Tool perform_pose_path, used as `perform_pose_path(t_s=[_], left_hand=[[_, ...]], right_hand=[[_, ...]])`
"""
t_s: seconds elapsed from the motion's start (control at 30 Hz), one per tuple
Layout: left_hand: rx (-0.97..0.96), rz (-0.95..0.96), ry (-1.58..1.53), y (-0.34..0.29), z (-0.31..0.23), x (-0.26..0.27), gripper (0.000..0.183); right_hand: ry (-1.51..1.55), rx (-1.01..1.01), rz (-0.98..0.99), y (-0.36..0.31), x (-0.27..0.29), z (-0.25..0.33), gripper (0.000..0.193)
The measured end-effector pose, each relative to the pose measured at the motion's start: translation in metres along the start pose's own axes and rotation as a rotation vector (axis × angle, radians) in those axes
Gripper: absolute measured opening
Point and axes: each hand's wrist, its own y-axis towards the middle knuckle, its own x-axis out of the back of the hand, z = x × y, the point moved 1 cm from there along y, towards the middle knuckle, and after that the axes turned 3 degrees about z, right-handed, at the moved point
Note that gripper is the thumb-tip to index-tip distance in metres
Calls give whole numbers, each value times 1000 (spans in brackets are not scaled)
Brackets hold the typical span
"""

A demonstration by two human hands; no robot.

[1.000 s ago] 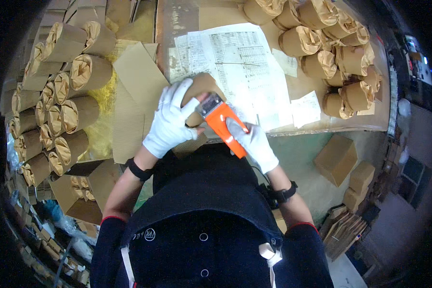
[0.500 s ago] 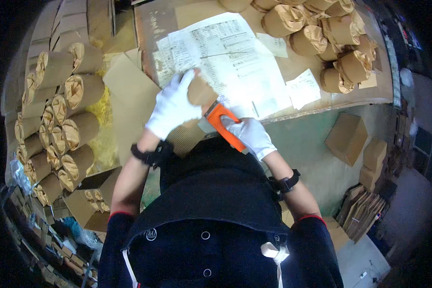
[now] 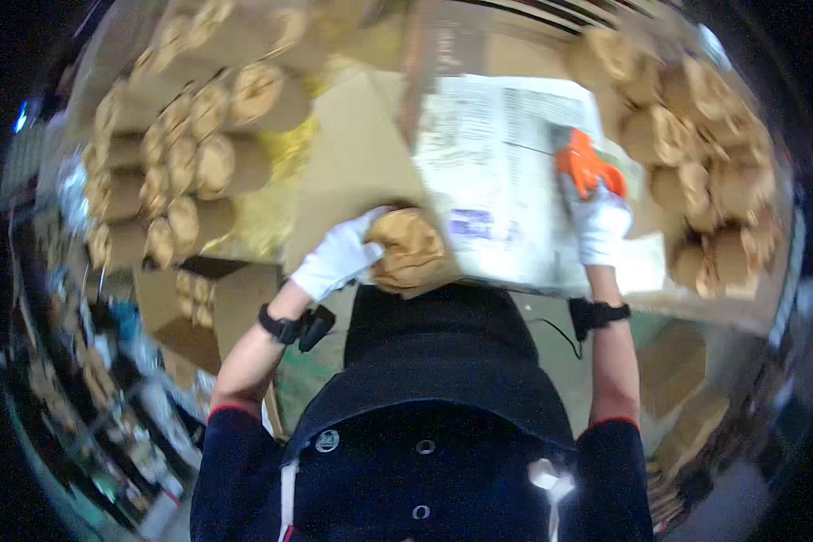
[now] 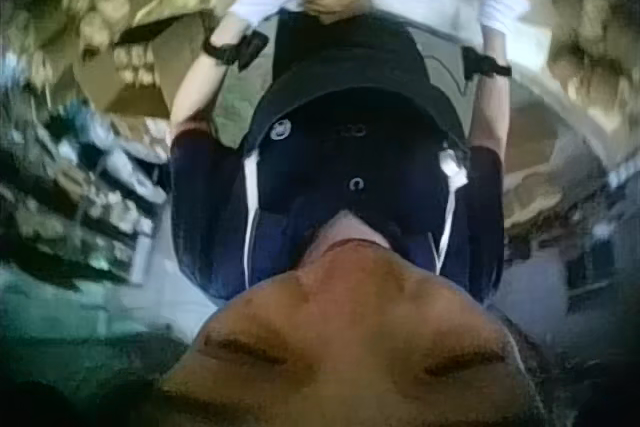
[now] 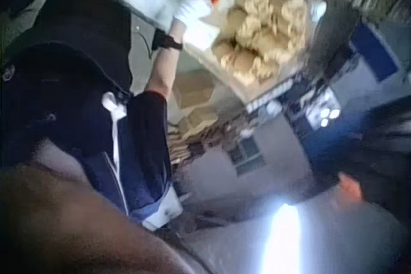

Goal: The recorder wraps cylindrical objects in corrugated paper and secures them with adhesive tape using a handheld tape dispenser.

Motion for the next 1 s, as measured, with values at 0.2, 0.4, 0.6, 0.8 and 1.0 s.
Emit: perform_pose_path(t_s=[0.2, 0.4, 0.6, 0.8, 1.0], left_hand=[[268, -187, -1173, -87, 55, 11, 48], [390, -771, -1350, -153, 129, 68, 18], [294, -1070, -935, -96, 101, 31, 27], [-447, -259, 520, -31, 14, -55, 72], [-395, -104, 648, -18, 15, -92, 74]], right_hand=[[-80, 49, -111, -4, -17, 0, 55], [-100, -7, -48, 2, -13, 7, 60], [35, -73, 19, -1, -8, 2, 49], [339, -88, 19, 48, 51, -18, 38], [-104, -144, -363, 172, 101, -98, 47]])
